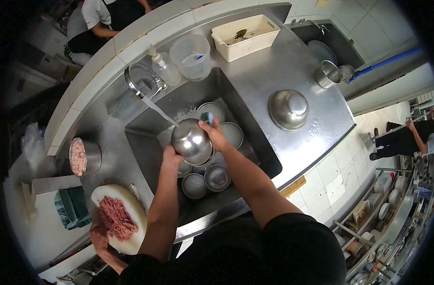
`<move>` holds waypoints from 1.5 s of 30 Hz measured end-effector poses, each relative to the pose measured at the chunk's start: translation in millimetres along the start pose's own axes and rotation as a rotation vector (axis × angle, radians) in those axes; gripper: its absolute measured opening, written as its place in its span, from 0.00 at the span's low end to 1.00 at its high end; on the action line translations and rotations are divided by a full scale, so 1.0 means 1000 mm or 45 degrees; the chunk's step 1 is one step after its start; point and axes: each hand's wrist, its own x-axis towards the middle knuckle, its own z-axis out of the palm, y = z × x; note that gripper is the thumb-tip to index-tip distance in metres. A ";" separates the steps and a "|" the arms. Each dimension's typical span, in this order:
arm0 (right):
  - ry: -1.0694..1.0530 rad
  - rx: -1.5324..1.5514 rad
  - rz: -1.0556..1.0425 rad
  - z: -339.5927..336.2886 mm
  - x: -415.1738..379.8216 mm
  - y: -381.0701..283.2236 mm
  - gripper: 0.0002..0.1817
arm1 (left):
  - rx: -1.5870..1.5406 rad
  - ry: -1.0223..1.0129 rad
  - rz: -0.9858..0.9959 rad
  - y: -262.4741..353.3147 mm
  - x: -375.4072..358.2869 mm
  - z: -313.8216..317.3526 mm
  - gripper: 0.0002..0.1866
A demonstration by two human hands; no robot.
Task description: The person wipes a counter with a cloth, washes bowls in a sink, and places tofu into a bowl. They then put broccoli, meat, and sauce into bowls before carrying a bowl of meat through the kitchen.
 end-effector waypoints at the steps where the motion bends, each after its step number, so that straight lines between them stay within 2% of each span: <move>1: -0.016 0.379 0.337 0.005 -0.002 -0.021 0.28 | 0.028 0.029 0.088 -0.014 -0.003 0.001 0.26; 2: -0.051 0.342 0.324 0.003 0.010 -0.015 0.28 | 0.158 0.246 0.103 -0.020 -0.024 0.014 0.30; 3: -0.088 0.302 0.311 0.005 0.024 -0.007 0.29 | 0.419 0.294 0.299 -0.035 -0.023 0.015 0.34; 4: -0.126 0.261 0.296 0.008 0.033 0.000 0.30 | 0.601 0.236 0.342 -0.042 -0.039 0.029 0.37; 5: 0.117 -0.234 0.046 0.030 0.017 -0.024 0.33 | 0.778 0.183 0.396 -0.049 -0.055 0.044 0.41; 6: 0.169 -0.760 -0.003 0.027 0.034 -0.004 0.35 | 0.874 0.032 0.291 -0.045 -0.102 0.073 0.44; 8: 0.036 -0.971 0.181 0.053 -0.003 -0.032 0.32 | 0.691 -0.199 0.206 -0.049 -0.091 0.065 0.45; 10: -0.536 -1.552 -0.098 0.042 -0.007 0.003 0.28 | 0.487 -0.414 0.172 -0.036 -0.029 0.015 0.44; 11: -0.838 -1.821 -0.253 0.043 -0.010 0.007 0.27 | 0.546 -0.164 0.193 -0.020 -0.040 0.008 0.24; 14: -1.020 -2.790 -0.600 0.034 -0.004 -0.025 0.25 | 0.631 -0.009 0.298 -0.015 -0.083 0.013 0.14; 15: -0.700 -2.607 -0.765 0.029 0.012 -0.003 0.25 | 0.648 -0.010 0.282 -0.020 -0.089 0.019 0.16; 18: -0.580 -1.897 -0.486 0.043 -0.007 0.008 0.20 | 0.695 -0.070 0.254 -0.017 -0.042 -0.009 0.20; 19: -0.675 -2.059 -0.473 0.042 -0.007 0.004 0.21 | 0.639 -0.112 0.229 -0.008 -0.053 0.000 0.24; 22: -0.977 -2.547 -0.428 0.035 0.002 -0.015 0.25 | 0.796 -0.053 0.335 0.003 -0.082 0.017 0.27; 23: -0.628 -2.576 -0.757 0.033 0.005 -0.007 0.26 | 0.804 -0.104 0.314 -0.001 -0.080 0.021 0.30; 26: -0.539 -1.985 -0.694 0.029 -0.007 0.005 0.21 | 0.927 -0.096 0.344 0.000 -0.074 0.040 0.37; 27: -0.813 -1.819 -0.507 0.021 -0.003 0.009 0.20 | 1.119 0.001 0.346 0.009 -0.073 0.042 0.43; 30: -1.049 -2.408 -0.405 0.005 -0.025 -0.049 0.22 | 1.190 -0.071 0.534 0.009 -0.071 0.043 0.40; 32: -0.526 -2.510 -0.741 -0.022 -0.037 -0.051 0.18 | 1.104 -0.047 0.575 0.009 -0.072 0.047 0.37; 34: -0.365 -2.147 -0.504 -0.050 -0.059 -0.061 0.19 | 0.880 0.037 0.524 0.005 -0.072 0.055 0.34; 36: -0.403 -1.903 -0.099 -0.080 -0.076 -0.059 0.22 | 0.540 0.005 0.314 0.010 -0.050 0.043 0.34; 37: -0.427 -1.859 -0.054 -0.094 -0.092 -0.063 0.22 | 0.373 -0.015 0.205 0.010 -0.042 0.042 0.34; 40: -0.426 -1.847 0.038 -0.131 -0.137 -0.065 0.24 | 0.804 0.127 0.442 0.000 -0.079 0.090 0.36; 41: -0.408 -1.861 0.071 -0.142 -0.152 -0.064 0.24 | 1.090 0.131 0.577 -0.006 -0.106 0.115 0.37; 44: -0.332 -1.965 -0.227 -0.166 -0.186 -0.050 0.23 | 2.340 0.214 1.456 -0.040 -0.122 0.144 0.38; 45: -0.312 -1.964 -0.427 -0.171 -0.192 -0.045 0.22 | 2.338 0.092 1.582 -0.051 -0.127 0.158 0.38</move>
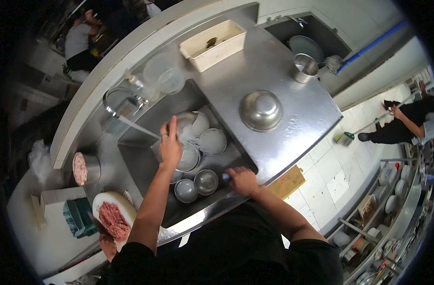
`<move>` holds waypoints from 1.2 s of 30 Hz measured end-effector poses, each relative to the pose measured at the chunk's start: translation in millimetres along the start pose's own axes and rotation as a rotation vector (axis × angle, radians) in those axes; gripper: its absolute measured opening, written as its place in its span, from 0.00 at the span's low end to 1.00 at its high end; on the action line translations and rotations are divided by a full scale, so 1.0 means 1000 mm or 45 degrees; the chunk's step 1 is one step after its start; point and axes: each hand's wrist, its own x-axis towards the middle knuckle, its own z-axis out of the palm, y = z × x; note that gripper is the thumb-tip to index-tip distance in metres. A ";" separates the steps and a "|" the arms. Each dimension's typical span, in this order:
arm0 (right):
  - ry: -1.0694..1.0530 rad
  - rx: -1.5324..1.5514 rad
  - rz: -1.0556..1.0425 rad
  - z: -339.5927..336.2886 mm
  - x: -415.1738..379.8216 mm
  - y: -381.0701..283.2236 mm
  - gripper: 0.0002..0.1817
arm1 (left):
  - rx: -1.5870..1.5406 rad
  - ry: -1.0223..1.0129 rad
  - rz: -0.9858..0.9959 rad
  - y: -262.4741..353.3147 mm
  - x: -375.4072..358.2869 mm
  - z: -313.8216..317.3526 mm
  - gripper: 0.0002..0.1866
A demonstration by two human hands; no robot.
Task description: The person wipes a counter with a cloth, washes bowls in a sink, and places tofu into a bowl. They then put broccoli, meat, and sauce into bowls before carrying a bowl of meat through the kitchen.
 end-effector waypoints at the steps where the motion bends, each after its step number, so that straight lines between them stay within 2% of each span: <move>1: -0.003 -0.006 -0.008 -0.002 -0.001 0.000 0.23 | -0.023 0.036 0.140 0.026 0.003 0.000 0.38; 2: -0.011 -0.011 -0.018 -0.004 -0.002 -0.001 0.23 | -0.047 0.072 0.274 0.049 0.004 0.006 0.39; 4: -0.062 -0.033 -0.007 -0.005 -0.002 -0.004 0.25 | -0.110 0.312 0.784 0.089 0.021 0.033 0.38; 6: -0.130 -0.011 0.058 -0.009 0.000 -0.006 0.25 | 0.025 0.269 1.074 0.136 0.029 0.062 0.36; 7: -0.166 -0.002 0.098 -0.010 0.000 -0.007 0.25 | 0.147 0.169 1.136 0.164 0.023 0.062 0.33; 9: -0.216 0.028 0.137 -0.009 0.001 -0.005 0.28 | 0.171 -0.083 1.258 0.184 0.022 0.091 0.33; 11: -0.380 0.096 0.231 -0.005 0.003 0.000 0.29 | -0.128 -0.090 1.186 0.186 0.018 0.112 0.28; 12: -0.465 0.093 0.299 0.000 0.006 0.002 0.28 | -0.035 -0.003 1.142 0.183 0.014 0.114 0.28; 13: -0.479 0.180 0.348 0.009 0.007 0.009 0.26 | -0.172 -0.041 0.807 0.155 0.001 0.125 0.34; 14: -0.399 0.187 0.339 -0.026 0.000 -0.007 0.25 | -0.326 -0.046 0.473 0.127 -0.012 0.135 0.41; 15: -0.249 0.158 0.284 -0.022 -0.004 -0.008 0.24 | -0.595 0.182 0.383 0.063 -0.021 0.168 0.43; 16: -0.175 0.114 0.238 -0.013 -0.005 -0.005 0.24 | -0.284 0.251 0.134 0.006 -0.033 0.188 0.42; 17: -0.095 0.106 0.230 -0.005 -0.007 -0.003 0.24 | -0.140 0.097 -0.121 -0.042 -0.057 0.202 0.42; 18: -0.027 0.095 0.202 0.000 -0.007 -0.002 0.24 | 0.182 -0.043 -0.144 -0.130 -0.073 0.258 0.43; 19: 0.038 0.085 0.164 0.003 -0.006 0.001 0.23 | 0.700 -0.402 -0.355 -0.122 -0.101 0.243 0.43; 21: 0.029 0.083 0.203 -0.003 -0.007 -0.002 0.24 | 0.765 -1.077 -0.049 -0.172 -0.120 0.239 0.32; 24: -0.075 0.068 0.292 -0.009 -0.003 -0.007 0.25 | 0.683 -0.999 0.167 -0.190 -0.127 0.227 0.21; 27: -0.209 0.047 0.385 -0.014 0.006 -0.016 0.26 | 0.662 -0.816 0.475 -0.208 -0.125 0.221 0.15; 28: -0.257 0.044 0.421 -0.014 0.009 -0.017 0.26 | 0.611 -0.844 0.257 -0.198 -0.121 0.213 0.14; 31: -0.392 0.015 0.479 -0.018 0.020 -0.022 0.27 | 0.438 -0.843 0.540 -0.183 -0.120 0.171 0.12; 33: -0.503 -0.013 0.476 -0.020 0.030 -0.028 0.27 | 0.542 -0.867 0.376 -0.201 -0.132 0.171 0.12; 34: -0.459 0.035 0.505 -0.020 0.032 -0.034 0.25 | 0.591 -0.879 0.286 -0.211 -0.138 0.175 0.11; 36: -0.429 0.077 0.485 -0.004 0.037 -0.033 0.25 | 0.618 -0.938 0.376 -0.215 -0.135 0.179 0.12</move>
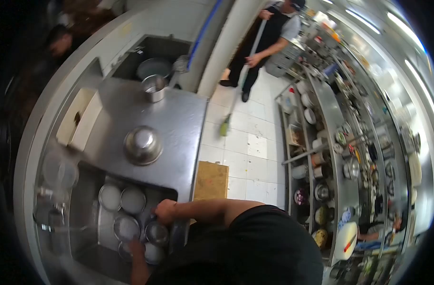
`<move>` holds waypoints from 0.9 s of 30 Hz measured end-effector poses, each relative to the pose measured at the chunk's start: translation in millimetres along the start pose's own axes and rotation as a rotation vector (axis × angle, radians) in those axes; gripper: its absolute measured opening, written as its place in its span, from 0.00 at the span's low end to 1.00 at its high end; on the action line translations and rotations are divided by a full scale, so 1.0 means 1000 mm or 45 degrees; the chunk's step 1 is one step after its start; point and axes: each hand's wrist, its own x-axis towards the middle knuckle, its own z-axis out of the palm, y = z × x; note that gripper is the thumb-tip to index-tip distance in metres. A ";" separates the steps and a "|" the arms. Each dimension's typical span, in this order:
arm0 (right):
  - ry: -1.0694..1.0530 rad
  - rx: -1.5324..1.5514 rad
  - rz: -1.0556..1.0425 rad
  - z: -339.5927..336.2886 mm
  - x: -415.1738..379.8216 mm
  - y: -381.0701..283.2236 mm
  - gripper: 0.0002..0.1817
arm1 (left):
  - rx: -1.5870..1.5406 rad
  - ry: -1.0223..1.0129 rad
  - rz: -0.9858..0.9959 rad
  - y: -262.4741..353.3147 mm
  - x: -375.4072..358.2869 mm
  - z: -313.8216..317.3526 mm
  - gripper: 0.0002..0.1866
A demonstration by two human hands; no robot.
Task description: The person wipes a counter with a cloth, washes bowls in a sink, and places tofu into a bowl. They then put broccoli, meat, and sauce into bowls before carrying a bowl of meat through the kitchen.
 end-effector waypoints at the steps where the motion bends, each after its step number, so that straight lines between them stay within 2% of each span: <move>1: -0.004 0.020 -0.032 0.007 0.007 -0.005 0.24 | 0.022 -0.030 0.022 -0.004 0.002 0.001 0.13; 3: -0.015 0.164 0.010 0.019 0.033 -0.019 0.23 | 0.179 -0.125 0.097 -0.013 0.020 0.027 0.13; 4: -0.033 0.209 -0.029 0.016 0.046 -0.031 0.22 | 0.143 -0.017 0.282 -0.015 0.015 0.022 0.13; 5: -0.007 0.266 -0.054 0.008 0.059 -0.050 0.22 | 0.110 0.157 0.326 -0.010 0.011 0.010 0.13; 6: -0.038 0.318 -0.105 -0.007 0.074 -0.071 0.24 | 0.070 0.087 0.290 -0.009 0.014 0.010 0.11; 7: 0.019 0.306 -0.167 -0.007 0.099 -0.087 0.23 | -0.072 0.190 0.303 -0.003 0.001 -0.022 0.09; 8: 0.051 0.360 -0.318 -0.011 0.124 -0.106 0.23 | -0.215 0.130 0.268 -0.009 0.002 -0.011 0.09; 10: 0.186 0.235 -0.447 -0.019 0.174 -0.149 0.24 | -0.109 0.416 0.207 -0.012 -0.032 -0.017 0.16; 11: 0.240 0.222 -0.470 -0.037 0.183 -0.179 0.26 | -0.082 0.183 0.099 -0.014 -0.040 -0.018 0.20; 12: 0.106 0.220 -0.491 -0.064 0.189 -0.205 0.25 | -0.069 -0.044 0.007 -0.012 -0.040 -0.023 0.24; 14: 0.071 0.167 -0.518 -0.094 0.198 -0.249 0.24 | -0.193 -0.073 -0.082 -0.013 -0.026 -0.010 0.27; 15: 0.180 0.087 -0.607 -0.098 0.201 -0.261 0.23 | -0.281 0.025 -0.138 -0.009 -0.023 -0.009 0.23; 16: 0.090 0.094 -0.647 -0.102 0.206 -0.269 0.24 | -0.364 0.134 -0.188 -0.005 -0.020 -0.008 0.19; 19: 0.057 0.188 -0.666 -0.112 0.189 -0.286 0.24 | 0.196 0.268 -0.215 -0.002 -0.016 0.005 0.16; 20: -0.225 0.399 -0.405 -0.131 0.160 -0.297 0.25 | 0.114 0.123 -0.112 -0.004 -0.014 -0.003 0.15; 22: -0.311 0.722 -0.391 -0.117 0.172 -0.283 0.26 | -0.054 -0.158 0.107 -0.009 -0.015 -0.027 0.15; 24: -0.402 1.038 -0.323 -0.105 0.178 -0.270 0.29 | -0.020 0.013 0.204 -0.009 -0.016 -0.015 0.13; 27: -0.451 1.118 -0.334 -0.099 0.180 -0.259 0.30 | -0.101 0.353 0.302 -0.011 -0.013 -0.007 0.12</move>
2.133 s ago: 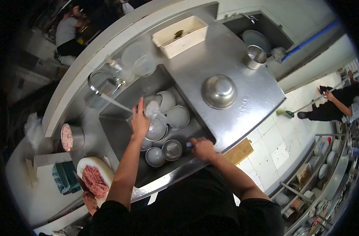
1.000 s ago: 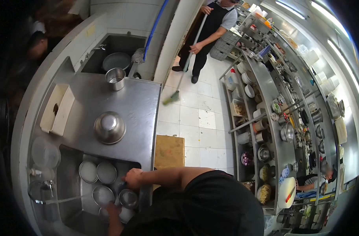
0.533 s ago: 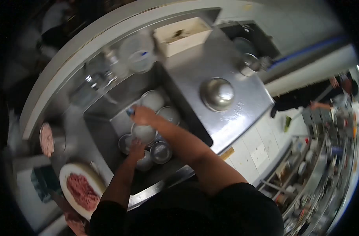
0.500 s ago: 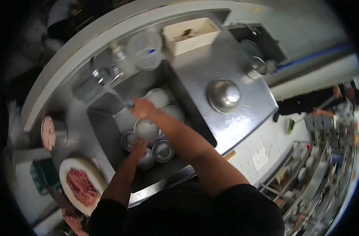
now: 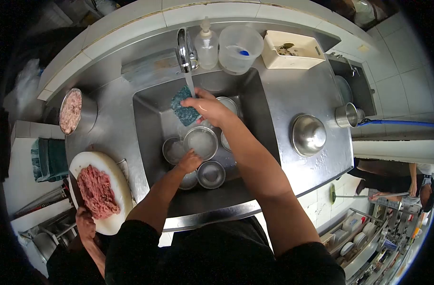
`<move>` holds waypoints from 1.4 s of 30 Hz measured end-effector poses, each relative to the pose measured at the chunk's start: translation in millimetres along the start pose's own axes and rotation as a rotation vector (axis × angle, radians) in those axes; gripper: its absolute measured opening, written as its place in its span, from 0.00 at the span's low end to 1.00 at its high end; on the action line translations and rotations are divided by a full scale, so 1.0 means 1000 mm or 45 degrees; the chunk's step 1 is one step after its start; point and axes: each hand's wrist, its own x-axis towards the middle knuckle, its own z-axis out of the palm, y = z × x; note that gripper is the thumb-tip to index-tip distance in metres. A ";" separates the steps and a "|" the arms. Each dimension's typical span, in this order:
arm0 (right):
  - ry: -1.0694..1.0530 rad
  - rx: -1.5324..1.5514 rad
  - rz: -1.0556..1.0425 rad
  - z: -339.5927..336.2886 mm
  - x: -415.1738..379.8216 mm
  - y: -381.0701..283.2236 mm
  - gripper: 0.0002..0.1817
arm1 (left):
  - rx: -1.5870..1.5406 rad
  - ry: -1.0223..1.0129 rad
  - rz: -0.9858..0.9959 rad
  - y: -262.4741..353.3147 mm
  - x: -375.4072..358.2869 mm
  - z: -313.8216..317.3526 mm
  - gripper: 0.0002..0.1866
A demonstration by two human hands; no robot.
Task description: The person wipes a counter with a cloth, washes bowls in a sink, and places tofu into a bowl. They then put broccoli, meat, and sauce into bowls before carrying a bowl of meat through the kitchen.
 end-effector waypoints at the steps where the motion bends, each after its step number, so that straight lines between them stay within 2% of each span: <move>1: 0.076 -0.072 -0.064 -0.002 -0.002 0.005 0.29 | -0.039 0.128 0.028 0.001 0.000 -0.006 0.11; 3: 0.220 -0.219 -0.198 -0.001 -0.006 0.018 0.27 | -0.454 0.399 -0.320 0.007 0.009 -0.019 0.11; 6: 0.588 -1.089 -0.310 0.003 -0.018 0.055 0.26 | -1.211 0.690 -0.948 -0.007 0.027 -0.060 0.14; 7: 0.563 -1.289 -0.536 0.011 -0.025 0.074 0.25 | -1.487 0.766 -1.172 -0.015 0.032 -0.077 0.16; 9: 0.510 -1.678 -0.999 0.024 -0.032 0.115 0.22 | -2.219 1.139 -1.210 -0.019 0.038 -0.114 0.21; 10: 0.613 -1.556 -1.014 0.020 -0.017 0.126 0.21 | -2.593 1.326 -1.185 -0.019 0.038 -0.134 0.23; 11: 0.707 -1.432 -1.023 0.017 0.000 0.136 0.21 | -2.262 1.186 -1.317 -0.015 0.034 -0.154 0.25; 12: 0.798 -1.306 -1.030 0.013 0.014 0.135 0.20 | -2.242 1.240 -1.307 -0.011 0.035 -0.164 0.24; 13: 0.764 -1.183 -0.273 0.007 0.028 0.113 0.20 | -2.225 1.293 -1.296 -0.006 0.041 -0.172 0.23; 16: 0.578 -1.236 -0.182 0.003 0.034 0.082 0.20 | -2.379 1.301 -1.400 -0.008 0.048 -0.189 0.23; 17: 0.785 -1.364 -0.470 0.025 0.017 0.087 0.20 | -2.469 1.285 -1.445 -0.015 0.052 -0.195 0.24; 20: 0.741 -1.463 -1.312 0.048 -0.040 0.088 0.22 | -3.085 1.454 -1.306 -0.042 0.039 -0.211 0.29; 21: 0.770 -1.207 -1.207 0.040 -0.033 0.099 0.21 | -3.077 1.419 -1.262 -0.043 0.033 -0.219 0.31; 23: 0.799 -0.698 -0.970 0.011 -0.014 0.145 0.18 | -3.168 1.237 -1.122 -0.056 0.022 -0.193 0.31; 24: 0.578 -0.499 -0.807 -0.014 0.000 0.150 0.18 | -3.210 1.143 -1.046 -0.060 0.021 -0.183 0.30; 25: 0.363 -0.297 -0.637 -0.045 0.021 0.145 0.19 | -3.154 0.925 -1.168 -0.052 0.018 -0.197 0.29; 26: 0.151 -0.092 -0.461 -0.060 0.029 0.145 0.19 | -2.936 0.879 -1.251 -0.047 0.022 -0.192 0.29; 28: 0.391 -0.833 -0.505 -0.024 0.002 0.100 0.20 | -2.502 0.788 -1.368 -0.039 0.037 -0.182 0.28; 29: 0.502 -1.208 -0.511 -0.005 -0.009 0.083 0.20 | -2.517 0.914 -1.489 -0.025 0.040 -0.201 0.27; 31: 0.677 -1.308 -0.875 0.024 -0.029 0.100 0.22 | -2.795 1.163 -1.442 -0.037 0.044 -0.179 0.27; 32: 0.762 -1.347 -1.059 0.032 -0.035 0.107 0.23 | -2.927 1.291 -1.411 -0.038 0.042 -0.187 0.27; 33: 0.738 -1.141 -1.053 0.024 -0.029 0.115 0.23 | -2.839 1.282 -1.519 -0.037 0.037 -0.194 0.27; 35: 0.679 -0.727 -1.017 -0.004 -0.011 0.145 0.23 | -2.884 1.152 -1.468 -0.037 0.033 -0.185 0.28; 36: 0.726 -0.692 -0.884 -0.015 -0.003 0.148 0.23 | -2.901 1.080 -1.440 -0.037 0.031 -0.182 0.28; 38: 0.822 -0.624 -0.623 -0.030 0.005 0.138 0.24 | -2.982 1.198 -1.447 -0.025 0.038 -0.189 0.28; 39: 0.952 -0.661 -0.734 -0.020 0.004 0.141 0.23 | -3.028 1.266 -1.438 -0.022 0.043 -0.195 0.28; 42: 0.872 0.292 -0.438 -0.024 -0.001 0.144 0.25 | -3.193 1.152 -1.412 -0.024 0.042 -0.175 0.27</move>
